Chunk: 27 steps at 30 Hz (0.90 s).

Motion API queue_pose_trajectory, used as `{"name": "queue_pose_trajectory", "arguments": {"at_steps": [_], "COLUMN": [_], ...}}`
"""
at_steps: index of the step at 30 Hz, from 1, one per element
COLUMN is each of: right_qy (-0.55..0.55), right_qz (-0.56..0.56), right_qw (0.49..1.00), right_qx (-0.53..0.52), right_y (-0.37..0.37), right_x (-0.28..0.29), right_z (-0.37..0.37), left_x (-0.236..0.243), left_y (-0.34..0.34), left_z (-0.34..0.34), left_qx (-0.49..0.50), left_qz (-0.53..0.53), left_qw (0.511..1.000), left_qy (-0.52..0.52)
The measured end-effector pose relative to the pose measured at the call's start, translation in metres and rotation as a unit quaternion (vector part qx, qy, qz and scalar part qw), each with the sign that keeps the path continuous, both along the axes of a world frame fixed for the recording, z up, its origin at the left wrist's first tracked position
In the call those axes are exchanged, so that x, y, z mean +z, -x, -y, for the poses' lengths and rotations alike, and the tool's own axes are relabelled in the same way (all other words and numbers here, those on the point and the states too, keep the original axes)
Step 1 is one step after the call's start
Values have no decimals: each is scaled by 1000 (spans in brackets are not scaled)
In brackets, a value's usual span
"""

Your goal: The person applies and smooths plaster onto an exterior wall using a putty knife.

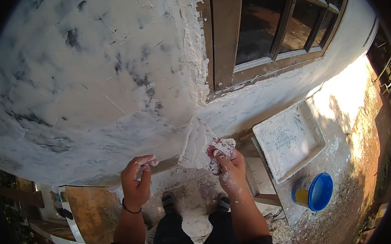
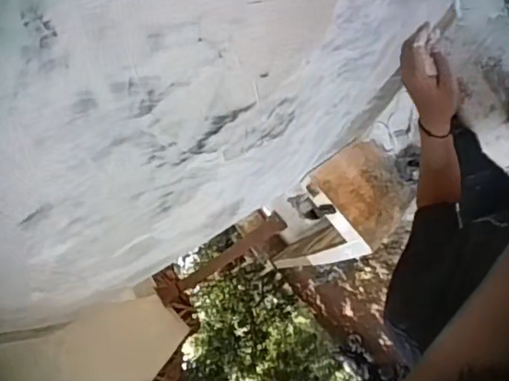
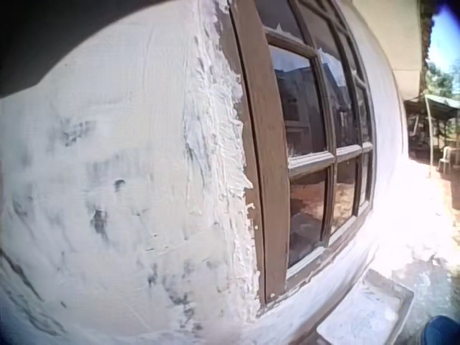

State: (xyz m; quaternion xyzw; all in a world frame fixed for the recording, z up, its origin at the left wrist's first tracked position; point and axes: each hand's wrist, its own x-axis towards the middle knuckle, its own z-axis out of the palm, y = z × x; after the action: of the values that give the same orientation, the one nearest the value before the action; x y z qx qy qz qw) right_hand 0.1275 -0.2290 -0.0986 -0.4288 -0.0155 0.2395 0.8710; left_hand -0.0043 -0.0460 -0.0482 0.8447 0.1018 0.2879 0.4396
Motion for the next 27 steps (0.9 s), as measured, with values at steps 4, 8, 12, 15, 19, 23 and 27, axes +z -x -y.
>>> {"name": "queue_pose_trajectory", "arguments": {"at_steps": [4, 8, 12, 15, 19, 23, 27], "right_qy": [66, 220, 307, 339, 322, 299, 319], "right_qz": [165, 363, 467, 511, 505, 505, 476], "right_qw": [981, 882, 767, 690, 715, 714, 773], "right_qx": [-74, -206, -316, -384, -361, -382, -270], "right_y": [9, 15, 30, 31, 47, 63, 94], "right_x": [50, 78, 83, 68, 55, 55, 51], "right_z": [-38, -80, -130, -172, -232, -255, -252], "left_x": [25, 42, 56, 60, 50, 42, 46], "left_y": [11, 20, 33, 42, 62, 76, 82], "left_z": [-16, -32, -45, -49, -63, -70, -76], "left_qx": [-1, -18, -17, -23, -34, -34, -28], "left_qz": [36, 60, 77, 79, 54, 27, 37], "left_qw": [999, 997, 996, 996, 998, 999, 999], "left_qy": [-18, -35, -51, -37, -29, -1, 20]}}
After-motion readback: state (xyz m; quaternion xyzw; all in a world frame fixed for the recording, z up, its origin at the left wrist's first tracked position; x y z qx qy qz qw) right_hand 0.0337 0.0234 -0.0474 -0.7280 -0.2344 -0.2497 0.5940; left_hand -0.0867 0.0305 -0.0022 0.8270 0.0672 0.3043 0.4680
